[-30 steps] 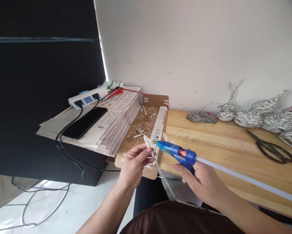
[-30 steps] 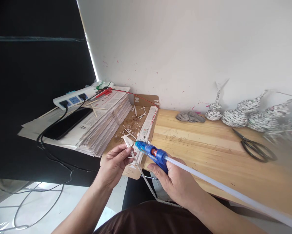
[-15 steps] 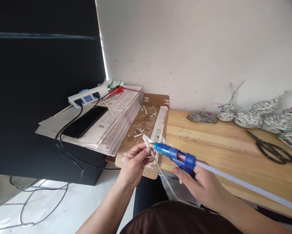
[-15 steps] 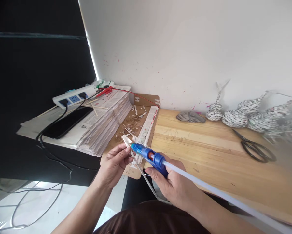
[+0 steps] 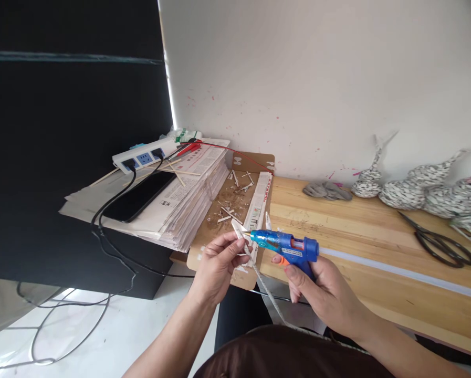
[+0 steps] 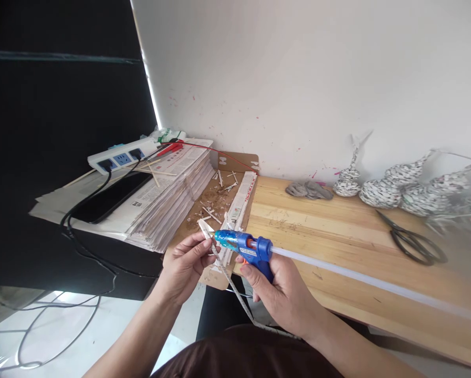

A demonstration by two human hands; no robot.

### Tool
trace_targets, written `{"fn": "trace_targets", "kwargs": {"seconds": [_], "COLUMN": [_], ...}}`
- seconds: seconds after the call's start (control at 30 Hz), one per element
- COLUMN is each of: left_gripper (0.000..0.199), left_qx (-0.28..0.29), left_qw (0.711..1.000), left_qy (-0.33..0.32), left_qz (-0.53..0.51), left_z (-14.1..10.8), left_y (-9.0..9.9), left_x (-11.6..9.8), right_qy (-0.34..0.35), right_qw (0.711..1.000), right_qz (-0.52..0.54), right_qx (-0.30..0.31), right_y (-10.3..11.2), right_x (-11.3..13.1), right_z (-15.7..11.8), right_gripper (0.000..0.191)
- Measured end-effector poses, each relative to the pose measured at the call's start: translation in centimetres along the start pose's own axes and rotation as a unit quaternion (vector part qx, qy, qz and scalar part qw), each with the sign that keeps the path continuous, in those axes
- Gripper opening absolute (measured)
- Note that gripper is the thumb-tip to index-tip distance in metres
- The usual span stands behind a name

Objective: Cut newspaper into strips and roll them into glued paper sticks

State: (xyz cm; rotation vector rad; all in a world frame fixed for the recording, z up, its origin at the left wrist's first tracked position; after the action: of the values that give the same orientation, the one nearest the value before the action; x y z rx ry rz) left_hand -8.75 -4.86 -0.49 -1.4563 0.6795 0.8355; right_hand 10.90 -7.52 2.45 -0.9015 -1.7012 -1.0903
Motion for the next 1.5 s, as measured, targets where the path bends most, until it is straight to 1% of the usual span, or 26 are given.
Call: {"fn": "trace_targets", "kwargs": {"seconds": [0.27,0.5,0.67,0.87,1.0,1.27,1.5], "left_gripper": [0.019,0.019,0.021,0.020,0.020,0.022,0.022], "left_qx": [0.004,0.002,-0.009,0.000,0.005,-0.009,-0.011], "left_qw": [1.000,1.000,1.000,1.000,1.000,1.000,1.000], "left_qy": [-0.003,-0.004,-0.003,-0.005,-0.006,-0.009,-0.010], "left_qz": [0.001,0.001,-0.001,0.000,0.000,0.005,-0.001], "left_z": [-0.24,-0.32,-0.38,-0.37,-0.37,-0.39,-0.25], "left_y": [0.00,-0.09,-0.10,-0.26,-0.31,0.14,0.35], "left_x": [-0.07,-0.04,-0.02,-0.17,-0.28,-0.27,-0.24], "right_qy": [0.008,-0.001,-0.007,-0.003,-0.012,-0.021,-0.013], "right_qw": [1.000,1.000,1.000,1.000,1.000,1.000,1.000], "right_qz": [-0.007,0.019,0.005,-0.010,-0.007,0.005,-0.002], "right_qx": [0.005,0.013,0.012,0.011,0.013,-0.004,-0.023], "right_y": [-0.13,-0.20,-0.04,0.07,0.09,0.28,0.39], "right_x": [0.41,0.23,0.04,0.35,0.34,0.68,0.58], "right_z": [-0.06,-0.17,-0.22,-0.39,-0.44,-0.30,-0.29], "right_gripper": [0.029,0.029,0.029,0.030,0.031,0.041,0.034]}}
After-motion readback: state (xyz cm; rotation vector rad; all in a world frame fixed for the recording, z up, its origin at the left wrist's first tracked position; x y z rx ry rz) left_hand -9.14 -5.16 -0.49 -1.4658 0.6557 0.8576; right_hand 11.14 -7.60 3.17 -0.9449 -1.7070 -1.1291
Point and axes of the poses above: each hand's wrist, its own z-axis towards the middle knuckle, its own y-axis out of the back of the hand, x = y × z, the point moved 3 cm from there along z, towards the middle knuckle, and after that the axes turned 13 degrees about -y, right-handed, at the moved point
